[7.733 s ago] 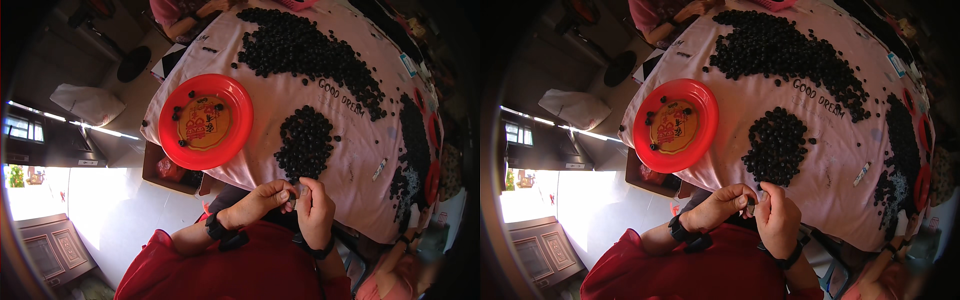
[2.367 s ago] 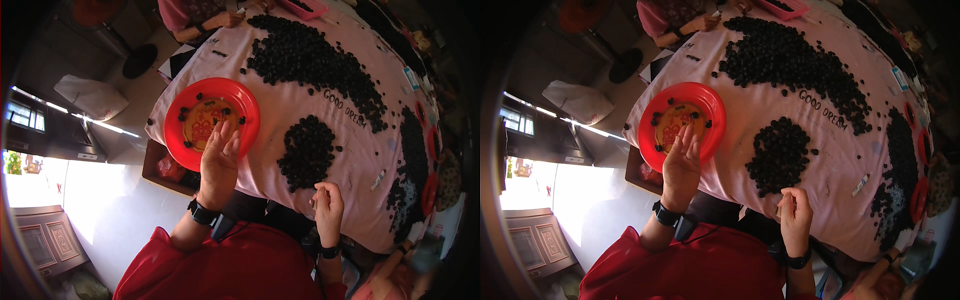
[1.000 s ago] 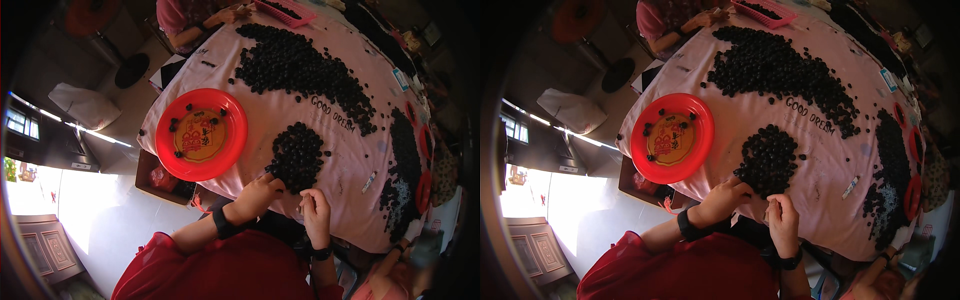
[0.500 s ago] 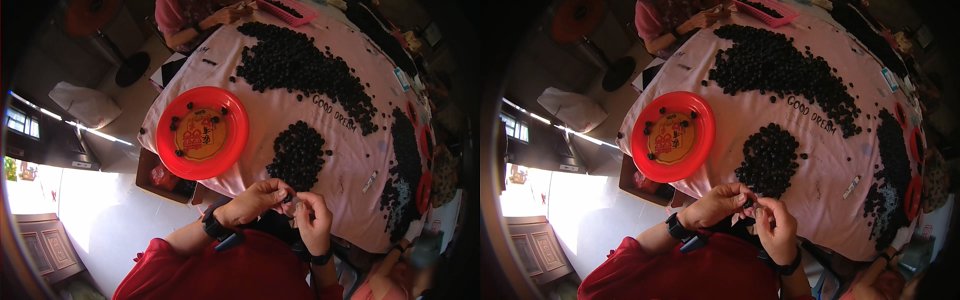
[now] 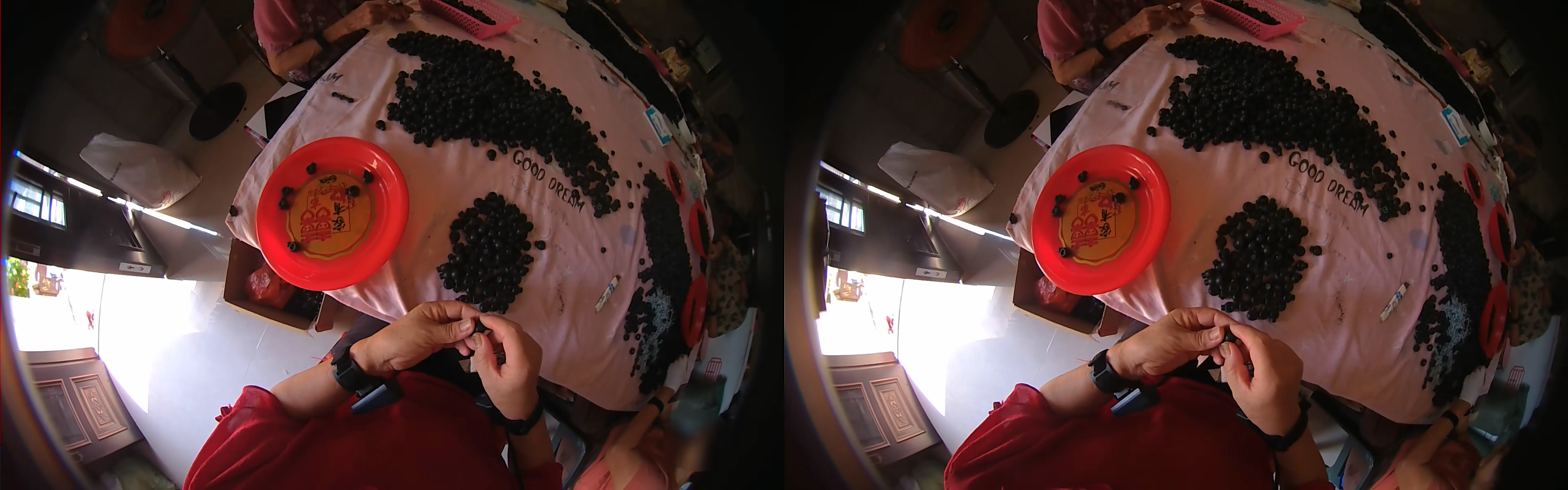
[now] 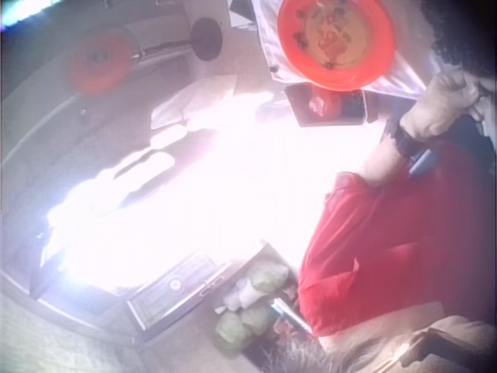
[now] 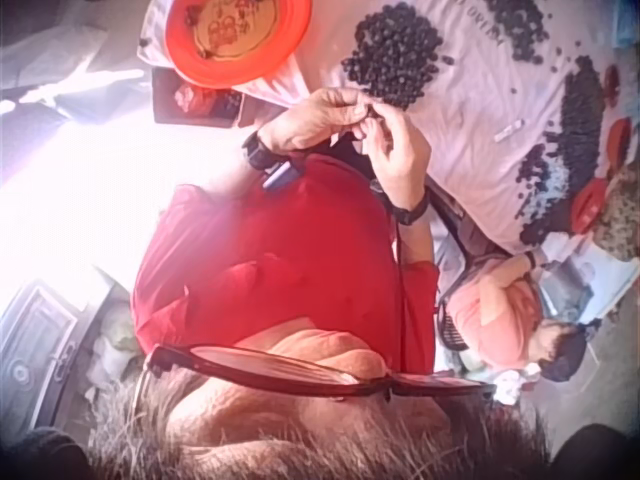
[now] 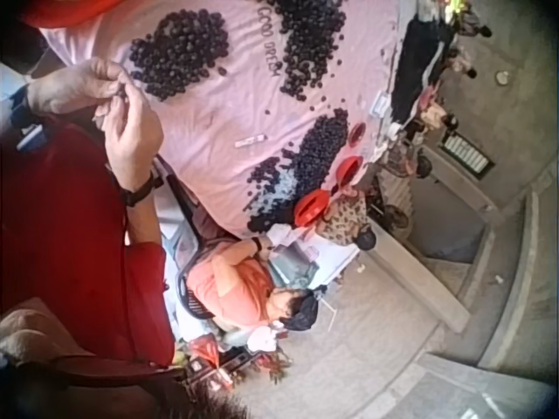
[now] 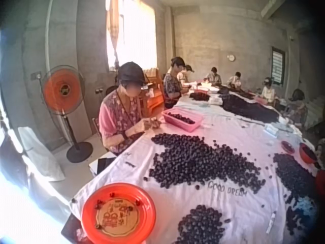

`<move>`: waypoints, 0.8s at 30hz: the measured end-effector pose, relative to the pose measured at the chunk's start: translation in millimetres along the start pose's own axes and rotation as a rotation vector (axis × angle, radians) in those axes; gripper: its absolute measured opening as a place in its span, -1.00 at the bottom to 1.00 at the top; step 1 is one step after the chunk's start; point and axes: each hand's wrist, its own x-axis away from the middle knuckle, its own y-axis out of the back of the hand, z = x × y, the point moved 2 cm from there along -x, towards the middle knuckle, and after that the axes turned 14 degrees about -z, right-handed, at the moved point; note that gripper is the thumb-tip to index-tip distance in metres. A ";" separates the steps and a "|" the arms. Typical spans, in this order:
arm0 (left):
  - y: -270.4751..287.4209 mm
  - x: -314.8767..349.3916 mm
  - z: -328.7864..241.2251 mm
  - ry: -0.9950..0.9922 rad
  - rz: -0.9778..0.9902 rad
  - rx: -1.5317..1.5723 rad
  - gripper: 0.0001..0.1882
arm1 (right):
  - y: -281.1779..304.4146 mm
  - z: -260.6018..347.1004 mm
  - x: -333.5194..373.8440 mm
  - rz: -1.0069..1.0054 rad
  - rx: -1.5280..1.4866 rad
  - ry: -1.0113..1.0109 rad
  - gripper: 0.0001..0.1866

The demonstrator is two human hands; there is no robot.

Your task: Applying glue to small black components at a table in a workshop setting.

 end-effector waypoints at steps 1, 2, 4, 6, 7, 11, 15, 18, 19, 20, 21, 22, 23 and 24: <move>0.5 -0.4 1.0 0.001 -0.001 0.000 -0.71 | 0.2 0.8 0.1 -0.004 0.005 0.016 -0.67; 0.6 -1.0 1.2 -0.044 0.011 -0.011 -0.67 | 0.0 1.5 0.1 -0.008 0.009 0.032 -0.66; 1.0 -1.3 2.0 -0.088 0.021 -0.021 -0.64 | -0.7 2.4 1.0 0.007 -0.010 -0.011 -0.65; 0.8 -0.6 1.9 -0.102 0.025 0.008 -0.64 | -1.5 2.1 0.8 0.022 -0.029 -0.053 -0.64; 1.3 0.1 0.7 -0.102 0.024 0.008 -0.64 | -1.3 2.3 0.1 0.016 -0.014 -0.006 -0.63; 0.6 4.5 -3.3 -0.057 0.045 -0.056 -0.64 | 1.0 2.4 -1.8 0.013 0.072 0.139 -0.63; -1.3 5.8 -4.5 -0.110 0.047 -0.087 -0.66 | 1.5 2.3 -1.1 0.001 -0.027 0.080 -0.71; -1.3 5.2 -2.5 -0.139 0.046 -0.118 -0.67 | 2.3 0.1 -0.1 -0.040 -0.100 -0.187 -0.79; -1.0 5.2 -1.9 -0.141 0.042 -0.122 -0.67 | 3.2 -0.1 -1.1 -0.049 -0.074 -0.200 -0.81; -1.0 5.4 -1.4 -0.144 0.047 -0.134 -0.67 | 4.1 -0.7 -2.2 -0.062 -0.036 -0.217 -0.81; -1.1 5.4 -1.2 -0.146 0.052 -0.146 -0.68 | 3.6 -0.5 -2.7 -0.060 -0.036 -0.236 -0.81; -1.3 5.5 -1.0 -0.145 0.054 -0.146 -0.68 | 2.8 -0.1 -3.5 -0.060 -0.045 -0.227 -0.81; -1.7 5.9 -1.0 -0.152 0.048 -0.173 -0.69 | 1.6 -0.3 -4.1 -0.050 -0.046 -0.249 -0.81; -2.4 6.6 -1.1 -0.157 0.046 -0.196 -0.70 | 0.3 -0.6 -4.5 -0.040 -0.047 -0.271 -0.81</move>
